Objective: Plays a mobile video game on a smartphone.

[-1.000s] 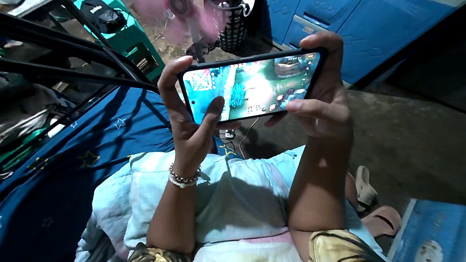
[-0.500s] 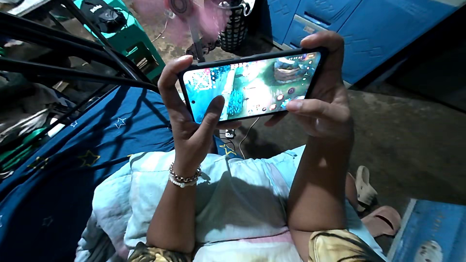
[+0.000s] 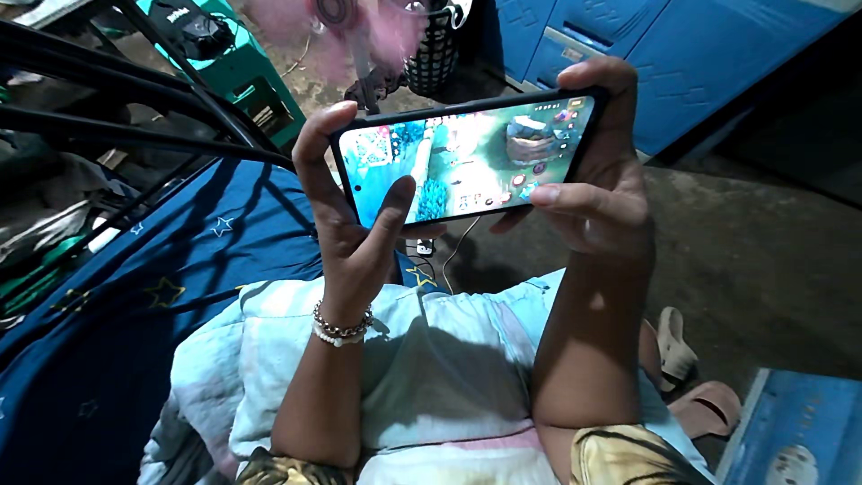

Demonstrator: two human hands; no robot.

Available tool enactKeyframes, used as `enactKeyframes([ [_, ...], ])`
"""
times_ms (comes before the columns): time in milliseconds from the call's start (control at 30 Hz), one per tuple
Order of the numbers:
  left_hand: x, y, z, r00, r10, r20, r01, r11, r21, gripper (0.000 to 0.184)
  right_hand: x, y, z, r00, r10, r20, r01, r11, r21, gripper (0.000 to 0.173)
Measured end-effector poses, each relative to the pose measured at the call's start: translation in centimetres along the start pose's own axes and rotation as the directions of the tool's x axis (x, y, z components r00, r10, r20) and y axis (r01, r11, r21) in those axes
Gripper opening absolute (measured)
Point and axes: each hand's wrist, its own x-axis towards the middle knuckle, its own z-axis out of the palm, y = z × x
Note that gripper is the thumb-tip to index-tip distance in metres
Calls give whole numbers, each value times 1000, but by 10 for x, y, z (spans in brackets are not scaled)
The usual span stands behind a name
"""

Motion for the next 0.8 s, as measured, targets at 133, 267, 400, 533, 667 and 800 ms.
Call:
enactKeyframes([
  [133,0,0,0,1000,-8,9,8,1000,-24,65,0,0,0,1000,-1,4,1,1000,5,65],
  [267,0,-1,0,1000,8,17,-7,999,-39,64,0,0,0,1000,-9,7,9,1000,7,65],
  [400,0,-1,-1,1000,9,18,-8,999,-33,64,-1,0,-1,1000,-9,9,9,1000,2,65],
  [533,0,0,0,1000,6,4,-6,1000,-12,64,-2,-1,1,1000,11,-3,-11,1000,-11,66],
  [667,0,0,0,1000,0,2,0,1000,-4,65,-1,-1,0,1000,7,2,-7,1000,-9,66],
  [800,0,1,0,1000,-1,10,1,1000,1,64,0,1,-1,1000,-5,8,5,1000,-24,66],
])
